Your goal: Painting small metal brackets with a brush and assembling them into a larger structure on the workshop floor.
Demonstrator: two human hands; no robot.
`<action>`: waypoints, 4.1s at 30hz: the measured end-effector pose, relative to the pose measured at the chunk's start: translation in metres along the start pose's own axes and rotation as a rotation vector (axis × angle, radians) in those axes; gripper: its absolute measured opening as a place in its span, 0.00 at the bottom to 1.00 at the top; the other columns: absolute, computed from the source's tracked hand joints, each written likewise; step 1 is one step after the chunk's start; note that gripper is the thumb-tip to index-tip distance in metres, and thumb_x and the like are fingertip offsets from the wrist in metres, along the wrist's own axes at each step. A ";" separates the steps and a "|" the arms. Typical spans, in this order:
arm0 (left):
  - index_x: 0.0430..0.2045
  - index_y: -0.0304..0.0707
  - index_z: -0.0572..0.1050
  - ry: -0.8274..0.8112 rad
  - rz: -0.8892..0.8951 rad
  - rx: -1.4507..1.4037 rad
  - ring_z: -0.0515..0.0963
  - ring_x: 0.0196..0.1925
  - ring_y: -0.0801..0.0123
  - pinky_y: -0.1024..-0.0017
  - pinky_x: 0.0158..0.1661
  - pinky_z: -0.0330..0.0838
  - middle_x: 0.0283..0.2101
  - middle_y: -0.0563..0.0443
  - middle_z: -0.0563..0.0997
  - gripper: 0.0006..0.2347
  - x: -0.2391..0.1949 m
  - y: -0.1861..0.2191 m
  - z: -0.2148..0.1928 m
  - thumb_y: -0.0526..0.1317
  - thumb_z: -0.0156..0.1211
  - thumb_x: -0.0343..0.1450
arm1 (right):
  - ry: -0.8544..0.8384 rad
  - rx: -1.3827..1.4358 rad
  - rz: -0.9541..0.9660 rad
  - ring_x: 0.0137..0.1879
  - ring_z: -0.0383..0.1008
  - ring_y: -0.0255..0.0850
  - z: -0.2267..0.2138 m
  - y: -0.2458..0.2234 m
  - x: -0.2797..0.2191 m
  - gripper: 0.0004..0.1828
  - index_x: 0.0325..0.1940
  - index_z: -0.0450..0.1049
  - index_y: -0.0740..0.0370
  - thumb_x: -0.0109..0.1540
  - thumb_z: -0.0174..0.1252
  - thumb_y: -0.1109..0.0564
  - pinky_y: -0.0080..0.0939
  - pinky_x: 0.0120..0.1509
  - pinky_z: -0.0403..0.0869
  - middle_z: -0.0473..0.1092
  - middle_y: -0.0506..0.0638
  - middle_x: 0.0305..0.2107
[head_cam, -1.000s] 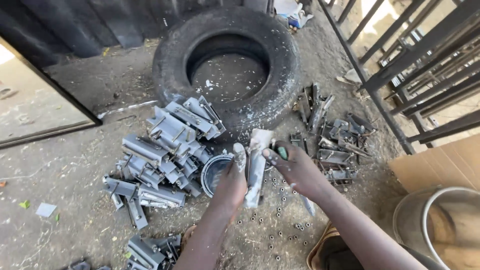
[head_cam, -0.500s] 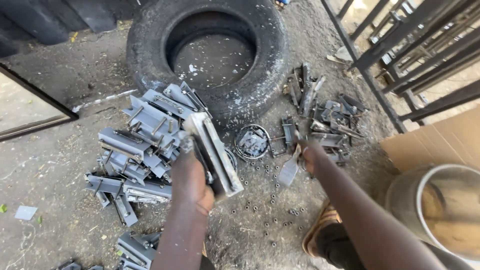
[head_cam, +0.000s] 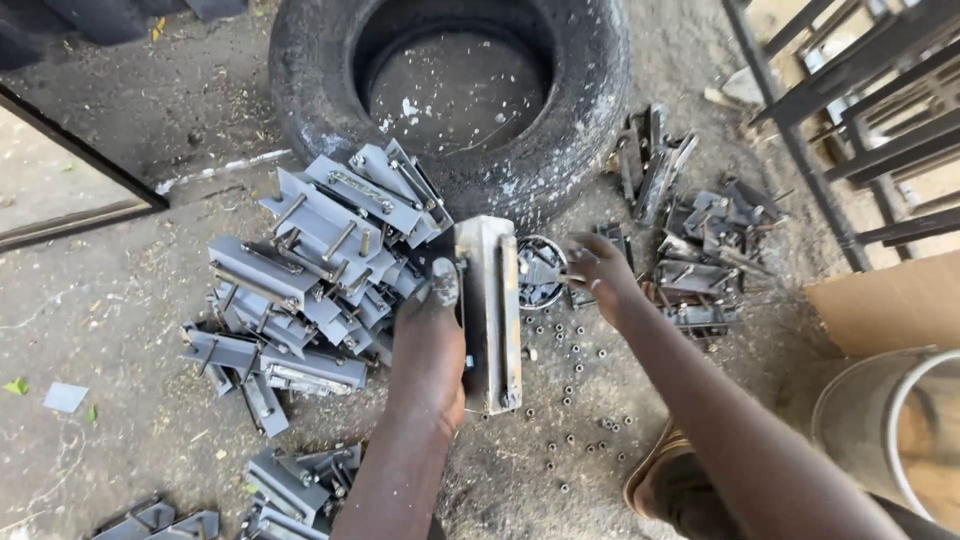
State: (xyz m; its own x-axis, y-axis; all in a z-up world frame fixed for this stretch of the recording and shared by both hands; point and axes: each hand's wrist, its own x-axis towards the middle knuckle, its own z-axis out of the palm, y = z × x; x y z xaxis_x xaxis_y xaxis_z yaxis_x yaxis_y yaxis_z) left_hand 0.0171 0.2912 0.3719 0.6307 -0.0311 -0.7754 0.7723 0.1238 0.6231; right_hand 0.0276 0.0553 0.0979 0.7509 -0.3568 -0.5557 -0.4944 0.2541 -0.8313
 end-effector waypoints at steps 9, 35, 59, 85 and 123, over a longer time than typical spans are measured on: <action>0.70 0.42 0.57 -0.174 0.005 0.437 0.58 0.73 0.34 0.41 0.69 0.55 0.70 0.29 0.61 0.39 -0.023 -0.015 0.025 0.69 0.43 0.69 | -0.189 -0.147 -0.117 0.41 0.78 0.58 0.038 -0.162 -0.210 0.18 0.56 0.74 0.77 0.63 0.57 0.63 0.65 0.43 0.83 0.73 0.68 0.44; 0.54 0.26 0.67 0.033 0.452 0.593 0.76 0.18 0.67 0.65 0.29 0.74 0.18 0.47 0.74 0.17 0.015 -0.059 0.029 0.39 0.54 0.73 | -0.100 -0.843 -0.858 0.29 0.79 0.58 0.004 -0.143 -0.221 0.14 0.52 0.78 0.66 0.62 0.58 0.65 0.51 0.24 0.78 0.76 0.65 0.36; 0.61 0.23 0.61 -0.038 0.417 0.421 0.77 0.54 0.42 0.42 0.62 0.61 0.47 0.24 0.76 0.26 0.002 -0.045 0.043 0.50 0.49 0.76 | -0.273 -0.017 -0.280 0.21 0.73 0.43 0.017 -0.138 -0.197 0.24 0.64 0.63 0.71 0.67 0.51 0.55 0.40 0.21 0.79 0.71 0.63 0.29; 0.67 0.27 0.57 -0.148 0.285 0.224 0.59 0.74 0.36 0.40 0.70 0.50 0.68 0.26 0.64 0.37 0.015 -0.063 0.044 0.61 0.51 0.71 | -0.365 -0.054 -0.335 0.24 0.76 0.42 0.015 -0.134 -0.195 0.28 0.63 0.66 0.79 0.67 0.50 0.51 0.39 0.25 0.82 0.73 0.66 0.31; 0.67 0.26 0.55 0.014 0.128 0.165 0.78 0.42 0.57 0.60 0.48 0.72 0.39 0.40 0.73 0.31 0.019 -0.046 0.029 0.56 0.41 0.78 | -0.181 -0.639 -0.488 0.27 0.79 0.56 0.021 -0.143 -0.226 0.14 0.53 0.72 0.60 0.63 0.53 0.62 0.49 0.28 0.78 0.76 0.62 0.26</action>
State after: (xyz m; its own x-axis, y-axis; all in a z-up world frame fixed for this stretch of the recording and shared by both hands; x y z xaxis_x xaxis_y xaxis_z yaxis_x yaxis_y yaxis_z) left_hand -0.0042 0.2561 0.3314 0.7243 -0.0113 -0.6894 0.6886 -0.0383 0.7241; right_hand -0.0620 0.1181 0.3423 0.9777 -0.1308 -0.1641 -0.2070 -0.4720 -0.8570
